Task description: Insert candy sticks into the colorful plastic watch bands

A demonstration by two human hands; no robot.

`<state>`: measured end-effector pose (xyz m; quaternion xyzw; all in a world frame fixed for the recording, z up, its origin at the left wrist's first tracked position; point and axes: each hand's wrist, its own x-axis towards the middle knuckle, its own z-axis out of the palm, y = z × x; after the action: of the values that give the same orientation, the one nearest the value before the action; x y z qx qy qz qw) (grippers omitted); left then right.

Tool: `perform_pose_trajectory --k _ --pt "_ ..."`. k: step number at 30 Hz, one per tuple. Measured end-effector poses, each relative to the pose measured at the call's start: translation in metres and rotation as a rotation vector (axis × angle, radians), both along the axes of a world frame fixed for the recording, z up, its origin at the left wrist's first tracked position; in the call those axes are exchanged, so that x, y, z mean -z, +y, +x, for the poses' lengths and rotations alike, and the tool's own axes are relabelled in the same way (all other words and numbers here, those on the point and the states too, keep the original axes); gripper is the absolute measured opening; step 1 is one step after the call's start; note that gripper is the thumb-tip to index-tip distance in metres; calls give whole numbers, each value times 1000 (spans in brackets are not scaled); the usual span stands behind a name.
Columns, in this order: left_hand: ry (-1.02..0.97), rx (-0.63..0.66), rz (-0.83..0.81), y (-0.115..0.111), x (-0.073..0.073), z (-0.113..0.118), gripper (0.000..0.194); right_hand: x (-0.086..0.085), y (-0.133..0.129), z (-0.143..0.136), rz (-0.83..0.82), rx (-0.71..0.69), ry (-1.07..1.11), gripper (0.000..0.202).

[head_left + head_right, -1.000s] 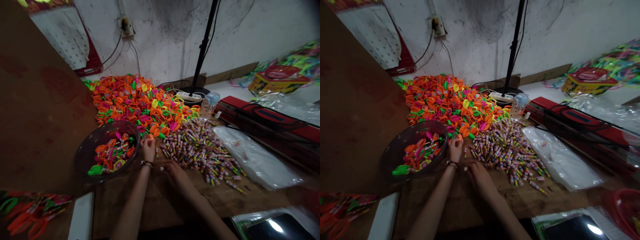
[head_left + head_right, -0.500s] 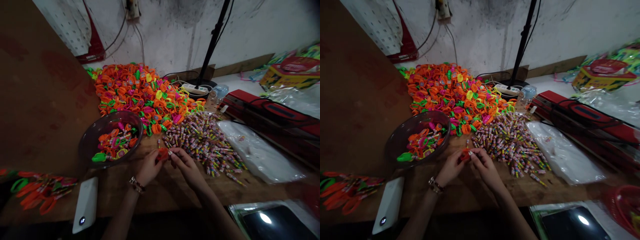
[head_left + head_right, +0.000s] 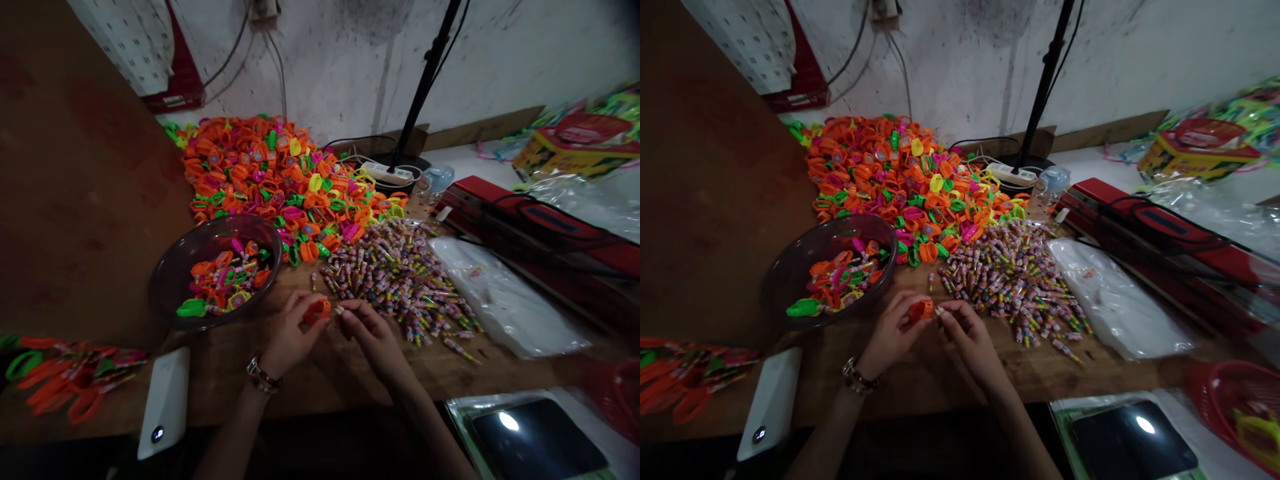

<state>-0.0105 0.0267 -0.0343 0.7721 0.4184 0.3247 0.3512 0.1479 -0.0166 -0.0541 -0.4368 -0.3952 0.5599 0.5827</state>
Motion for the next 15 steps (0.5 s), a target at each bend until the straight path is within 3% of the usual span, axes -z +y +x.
perform_pose_trajectory --k 3,7,11,15 --pt "89 60 101 -1 -4 1 26 -5 -2 4 103 3 -215 30" --pt "225 125 211 -4 -4 2 31 -2 -4 2 124 45 -398 26" --pt "320 133 359 -11 5 4 28 8 -10 -1 90 38 -617 27" --pt "330 111 380 -21 17 7 28 25 -14 -1 140 -33 -672 26"
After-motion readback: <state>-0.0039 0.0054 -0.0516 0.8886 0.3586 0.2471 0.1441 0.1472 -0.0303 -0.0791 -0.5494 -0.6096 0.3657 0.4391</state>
